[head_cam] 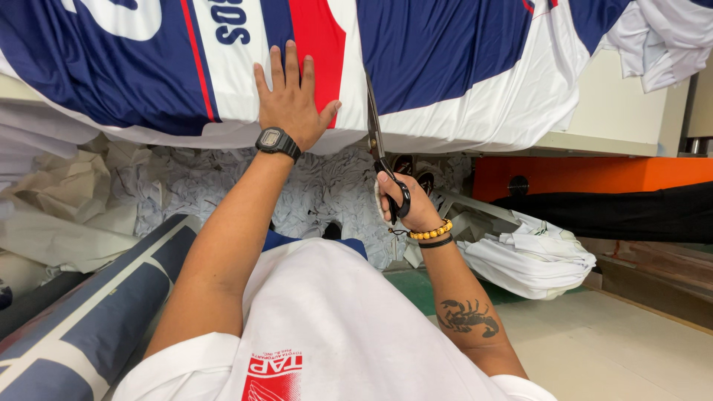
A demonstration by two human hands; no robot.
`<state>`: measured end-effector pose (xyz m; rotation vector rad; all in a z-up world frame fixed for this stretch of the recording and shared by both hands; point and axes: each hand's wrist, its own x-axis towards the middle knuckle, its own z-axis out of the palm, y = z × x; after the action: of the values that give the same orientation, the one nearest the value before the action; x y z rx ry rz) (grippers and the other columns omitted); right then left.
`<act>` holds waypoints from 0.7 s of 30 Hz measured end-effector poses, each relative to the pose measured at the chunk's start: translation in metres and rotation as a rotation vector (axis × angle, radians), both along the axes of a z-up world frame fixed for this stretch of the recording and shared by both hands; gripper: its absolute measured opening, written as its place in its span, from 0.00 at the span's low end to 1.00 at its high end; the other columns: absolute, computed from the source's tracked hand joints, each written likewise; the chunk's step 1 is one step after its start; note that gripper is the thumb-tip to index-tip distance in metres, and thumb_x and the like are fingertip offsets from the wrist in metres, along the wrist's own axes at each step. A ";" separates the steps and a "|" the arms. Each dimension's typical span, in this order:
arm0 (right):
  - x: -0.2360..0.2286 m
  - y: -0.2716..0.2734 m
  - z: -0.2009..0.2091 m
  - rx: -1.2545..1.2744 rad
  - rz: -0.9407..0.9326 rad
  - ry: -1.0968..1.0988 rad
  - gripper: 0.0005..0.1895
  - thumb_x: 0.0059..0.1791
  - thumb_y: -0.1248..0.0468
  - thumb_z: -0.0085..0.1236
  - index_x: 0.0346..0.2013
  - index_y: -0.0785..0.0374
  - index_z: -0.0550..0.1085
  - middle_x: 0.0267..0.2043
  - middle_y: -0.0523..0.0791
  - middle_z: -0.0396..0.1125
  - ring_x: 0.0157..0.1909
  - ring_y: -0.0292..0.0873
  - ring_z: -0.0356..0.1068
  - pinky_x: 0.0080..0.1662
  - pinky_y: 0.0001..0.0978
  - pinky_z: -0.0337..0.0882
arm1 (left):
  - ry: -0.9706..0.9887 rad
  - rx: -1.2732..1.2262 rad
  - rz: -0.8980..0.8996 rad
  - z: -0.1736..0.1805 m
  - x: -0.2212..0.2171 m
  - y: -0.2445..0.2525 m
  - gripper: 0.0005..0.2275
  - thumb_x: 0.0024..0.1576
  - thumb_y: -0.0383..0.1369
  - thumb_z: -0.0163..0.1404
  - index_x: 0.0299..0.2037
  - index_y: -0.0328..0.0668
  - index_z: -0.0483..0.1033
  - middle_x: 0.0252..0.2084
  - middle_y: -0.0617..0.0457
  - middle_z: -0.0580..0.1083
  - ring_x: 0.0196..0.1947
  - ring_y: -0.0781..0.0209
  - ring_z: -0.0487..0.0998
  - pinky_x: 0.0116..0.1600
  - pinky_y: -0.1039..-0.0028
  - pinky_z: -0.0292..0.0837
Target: The person uses shears to cut a blue, white, and red jersey laid flat on a table. They repeatedly smooth the fabric with one hand while cutting along seams and edges with the other, separating sections of the garment.
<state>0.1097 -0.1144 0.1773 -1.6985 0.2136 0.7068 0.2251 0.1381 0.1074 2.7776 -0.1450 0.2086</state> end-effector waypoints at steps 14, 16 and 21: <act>0.045 0.009 -0.006 0.033 -0.011 0.030 0.30 0.53 0.35 0.45 0.32 0.60 0.70 0.20 0.42 0.65 0.20 0.35 0.66 0.26 0.25 0.67 | 0.043 0.001 0.008 0.007 0.001 -0.001 0.40 0.59 0.63 0.42 0.74 0.41 0.58 0.77 0.36 0.47 0.76 0.36 0.45 0.73 0.37 0.35; 0.045 0.011 -0.006 0.038 -0.021 0.026 0.30 0.53 0.35 0.46 0.31 0.60 0.70 0.20 0.42 0.65 0.20 0.35 0.67 0.26 0.25 0.69 | 0.048 0.009 0.002 0.007 0.002 0.000 0.40 0.59 0.63 0.41 0.74 0.41 0.57 0.76 0.35 0.47 0.76 0.35 0.44 0.72 0.37 0.35; 0.044 0.009 -0.006 -0.004 -0.004 -0.014 0.32 0.52 0.34 0.46 0.29 0.61 0.69 0.18 0.42 0.64 0.19 0.35 0.66 0.24 0.24 0.67 | 0.053 0.011 0.002 0.005 0.001 -0.001 0.40 0.59 0.63 0.41 0.74 0.41 0.57 0.77 0.36 0.47 0.76 0.36 0.44 0.72 0.37 0.35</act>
<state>0.1537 -0.1057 0.1716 -1.7058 0.2080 0.6916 0.2265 0.1370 0.1122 2.7912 -0.1302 0.1351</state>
